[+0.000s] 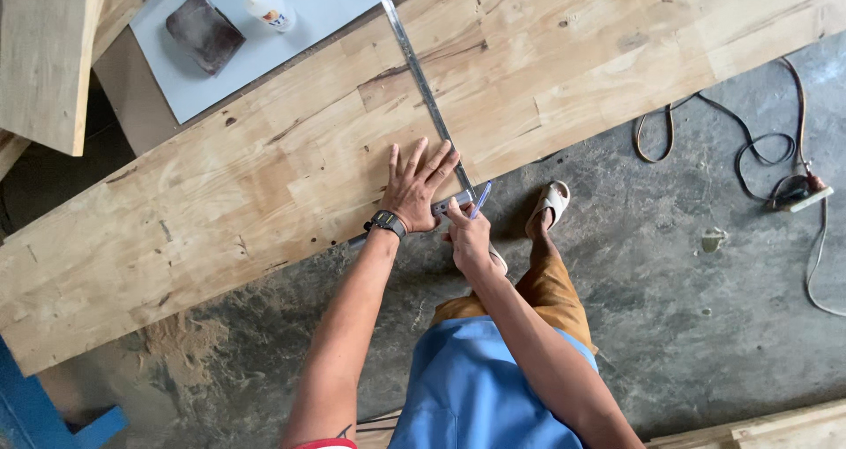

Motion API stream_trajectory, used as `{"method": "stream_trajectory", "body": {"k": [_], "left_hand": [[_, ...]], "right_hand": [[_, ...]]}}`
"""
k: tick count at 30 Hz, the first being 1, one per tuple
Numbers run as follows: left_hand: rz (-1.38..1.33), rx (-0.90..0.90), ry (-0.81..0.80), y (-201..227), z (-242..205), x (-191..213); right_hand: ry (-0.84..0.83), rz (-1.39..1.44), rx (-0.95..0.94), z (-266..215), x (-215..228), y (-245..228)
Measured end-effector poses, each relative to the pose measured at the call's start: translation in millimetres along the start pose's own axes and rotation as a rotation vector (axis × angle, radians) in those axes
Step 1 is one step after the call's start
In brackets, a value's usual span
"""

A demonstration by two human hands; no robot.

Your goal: The person uses a metal ruler and a pen to draw straight lines on a large wooden board. They repeatedly reposition the ruler along the length of the board to create a series of parallel markings.

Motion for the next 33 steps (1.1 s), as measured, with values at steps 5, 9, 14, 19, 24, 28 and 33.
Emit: {"method": "stream_trajectory", "body": {"k": [5,9,14,19,24,28,33], "left_hand": [[-0.003,-0.023,0.058,-4,1,-7],[0.004,-0.028,0.063,-4,2,-5],[0.017,-0.029,0.039,-3,0,3],[-0.007,-0.008,0.040,-4,1,-3],[0.002,0.012,0.041,-5,0,2],[-0.001,0.010,0.018,-5,-3,7],[-0.093,-0.007,0.035,-9,-2,-1]], "right_hand": [[-0.040,-0.021,-0.013,9,6,4],[-0.034,-0.017,-0.013,22,12,15],[-0.033,-0.030,-0.016,25,14,19],[-0.032,-0.016,-0.019,30,22,22],[-0.023,-0.071,-0.034,-2,12,-22],[0.082,-0.349,0.419,-49,16,-103],[-0.103,-0.400,0.575,-56,-50,-195]]}}
Point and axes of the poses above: each hand's wrist, its own z-axis towards the middle knuckle, its own x-axis out of the back of the hand, y = z × x, the point moved 4 cm from there along z, towards the middle knuckle, and after that the axes turned 8 degrees about -y, right-handed, at the moved point
